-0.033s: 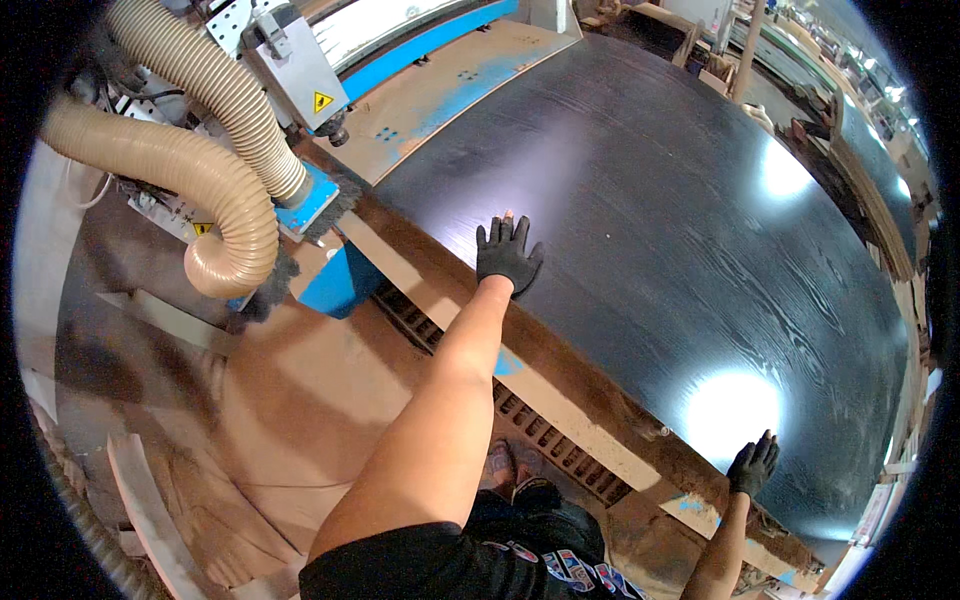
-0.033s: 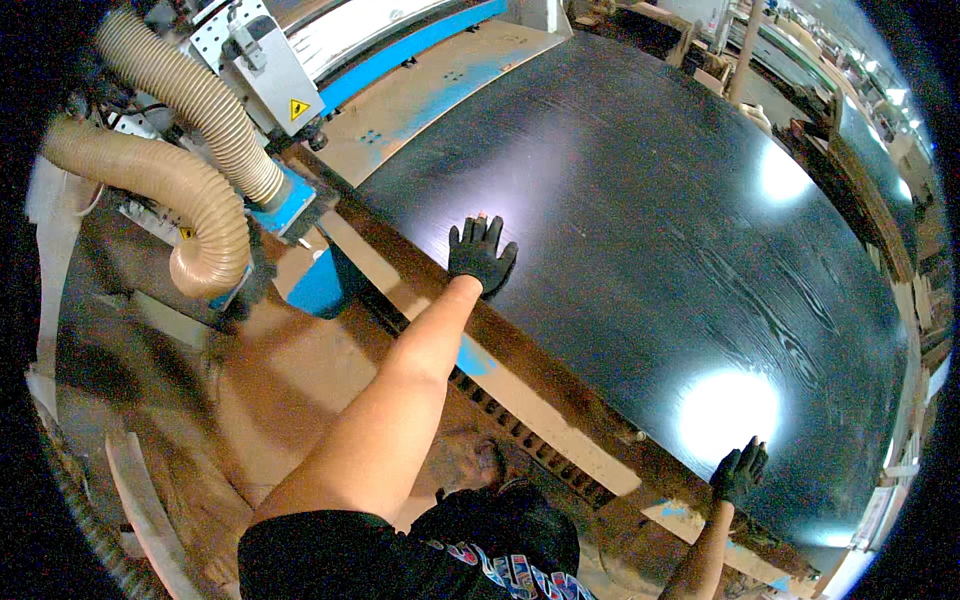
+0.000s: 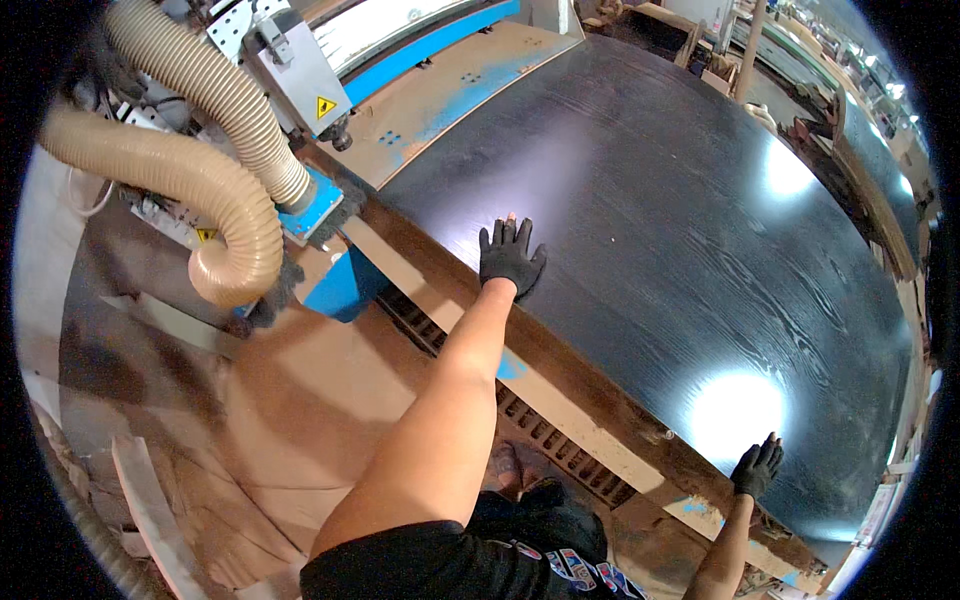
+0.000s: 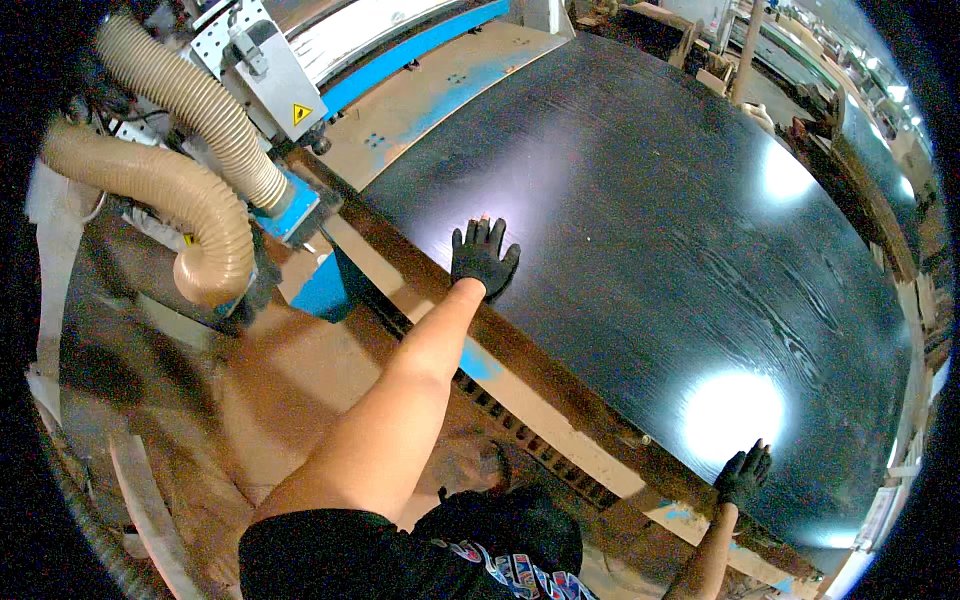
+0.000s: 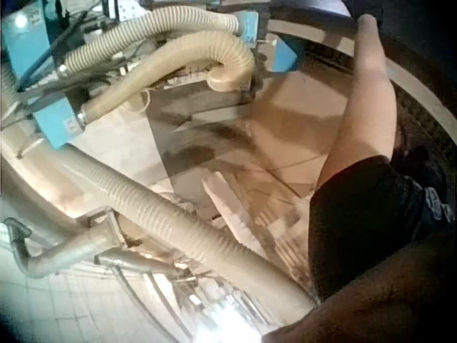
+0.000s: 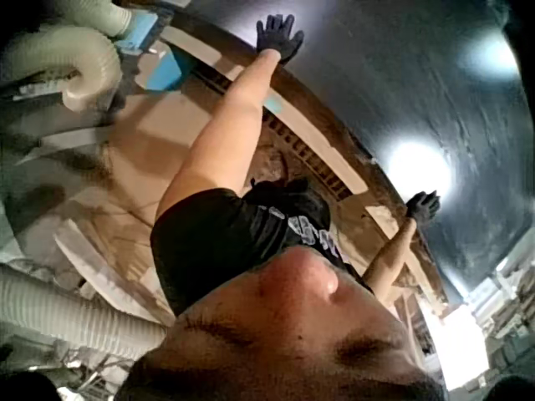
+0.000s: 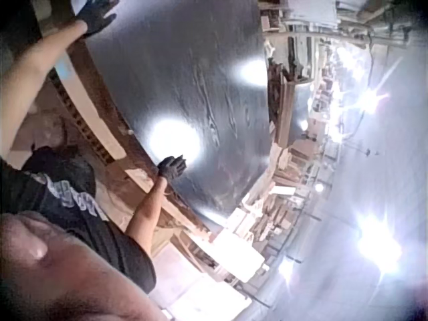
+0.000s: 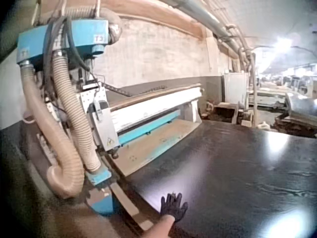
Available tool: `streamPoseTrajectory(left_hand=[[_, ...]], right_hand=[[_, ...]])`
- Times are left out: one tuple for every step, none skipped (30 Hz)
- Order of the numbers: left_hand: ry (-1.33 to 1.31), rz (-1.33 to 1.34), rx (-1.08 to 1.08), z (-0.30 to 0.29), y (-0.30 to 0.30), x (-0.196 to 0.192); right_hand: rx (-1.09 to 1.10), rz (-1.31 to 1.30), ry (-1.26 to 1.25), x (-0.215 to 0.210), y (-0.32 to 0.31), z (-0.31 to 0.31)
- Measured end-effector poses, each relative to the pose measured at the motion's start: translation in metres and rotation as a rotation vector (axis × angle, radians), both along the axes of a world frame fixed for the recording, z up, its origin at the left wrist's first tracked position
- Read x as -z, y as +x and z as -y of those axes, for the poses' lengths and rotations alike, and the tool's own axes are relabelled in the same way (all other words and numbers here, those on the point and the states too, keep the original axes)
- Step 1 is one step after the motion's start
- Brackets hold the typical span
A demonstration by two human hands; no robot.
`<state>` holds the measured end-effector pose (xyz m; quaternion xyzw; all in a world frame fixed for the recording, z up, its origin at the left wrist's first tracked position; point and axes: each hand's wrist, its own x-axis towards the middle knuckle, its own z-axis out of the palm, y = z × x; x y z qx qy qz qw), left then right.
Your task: The person moves a large black panel onto a CNC machine bed, operates a computer interface with a keyboard and mouse, and aligns the panel by hand on the workspace.
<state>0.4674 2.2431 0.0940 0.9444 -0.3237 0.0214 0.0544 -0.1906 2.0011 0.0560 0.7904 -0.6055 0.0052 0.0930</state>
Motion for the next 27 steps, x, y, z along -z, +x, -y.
streamPoseTrajectory(left_hand=[[0.0, 0.008, -0.002, -0.002, 0.005, 0.0], [-0.015, 0.013, -0.001, -0.007, 0.007, 0.0], [-0.018, 0.016, 0.006, -0.005, 0.006, -0.004], [0.03, -0.027, -0.012, -0.004, 0.005, -0.01], [0.077, -0.071, -0.03, -0.002, 0.007, -0.014], [0.086, -0.072, -0.024, 0.0, 0.011, -0.014], [0.08, -0.072, -0.02, 0.002, 0.017, -0.015], [0.074, -0.076, -0.024, 0.003, 0.024, -0.015], [0.079, -0.076, -0.039, 0.0, 0.031, -0.014], [0.076, -0.091, -0.041, 0.005, 0.033, -0.018], [0.002, -0.047, -0.023, 0.004, 0.038, -0.014], [0.014, -0.055, -0.013, 0.008, 0.04, -0.017], [0.025, -0.063, -0.001, 0.013, 0.043, -0.02], [0.026, -0.066, -0.005, 0.012, 0.049, -0.021], [0.05, -0.072, -0.01, 0.014, 0.057, -0.021], [0.074, -0.077, -0.012, 0.017, 0.063, -0.02], [0.07, -0.08, -0.003, 0.019, 0.072, -0.019], [0.057, -0.071, 0.001, 0.019, 0.083, -0.015], [0.043, -0.067, 0.012, 0.02, 0.093, -0.011], [0.044, -0.086, 0.024, 0.024, 0.102, -0.011], [0.047, -0.093, 0.037, 0.026, 0.112, -0.011], [0.021, -0.078, 0.061, 0.03, 0.119, -0.012], [-0.005, -0.063, 0.084, 0.035, 0.128, -0.01], [-0.021, -0.039, 0.095, 0.039, 0.138, -0.006], [-0.028, -0.015, 0.114, 0.043, 0.146, -0.005], [-0.029, -0.012, 0.127, 0.047, 0.159, -0.004], [-0.032, -0.009, 0.137, 0.051, 0.17, -0.003]], right_hand=[[-0.006, -0.013, -0.048, 0.007, 0.002, 0.004], [0.03, -0.02, -0.025, 0.011, 0.005, 0.005], [0.071, -0.031, -0.008, 0.01, 0.005, 0.006], [0.071, -0.024, -0.007, 0.005, 0.02, 0.004], [0.207, -0.049, 0.063, 0.003, 0.037, 0.001], [0.347, -0.075, 0.13, -0.004, 0.05, -0.003], [0.298, -0.087, 0.162, 0.004, 0.053, 0.008], [0.291, -0.078, 0.238, 0.006, 0.063, 0.011], [0.274, -0.068, 0.326, -0.006, 0.102, 0.002], [0.223, -0.077, 0.337, -0.009, 0.121, -0.004], [0.163, -0.085, 0.351, -0.005, 0.144, -0.012], [0.076, -0.075, 0.326, -0.001, 0.165, -0.022], [-0.008, -0.066, 0.301, 0.001, 0.184, -0.035], [-0.079, -0.04, 0.283, -0.004, 0.216, -0.054], [-0.144, -0.014, 0.263, -0.01, 0.247, -0.075], [-0.217, 0.018, 0.234, -0.012, 0.272, -0.092], [-0.283, 0.049, 0.202, -0.012, 0.293, -0.108], [-0.354, 0.083, 0.127, -0.008, 0.313, -0.123], [-0.418, 0.111, 0.05, -0.006, 0.33, -0.138], [-0.418, 0.142, 0.048, -0.012, 0.347, -0.152], [-0.408, 0.145, 0.07, -0.025, 0.367, -0.167], [-0.396, 0.158, 0.05, -0.033, 0.377, -0.173], [-0.386, 0.169, 0.031, -0.037, 0.384, -0.176], [-0.378, 0.16, 0.029, -0.039, 0.387, -0.175], [-0.385, 0.166, 0.008, -0.041, 0.384, -0.174], [-0.393, 0.171, -0.014, -0.041, 0.383, -0.174], [-0.385, 0.154, -0.014, -0.044, 0.383, -0.175]])
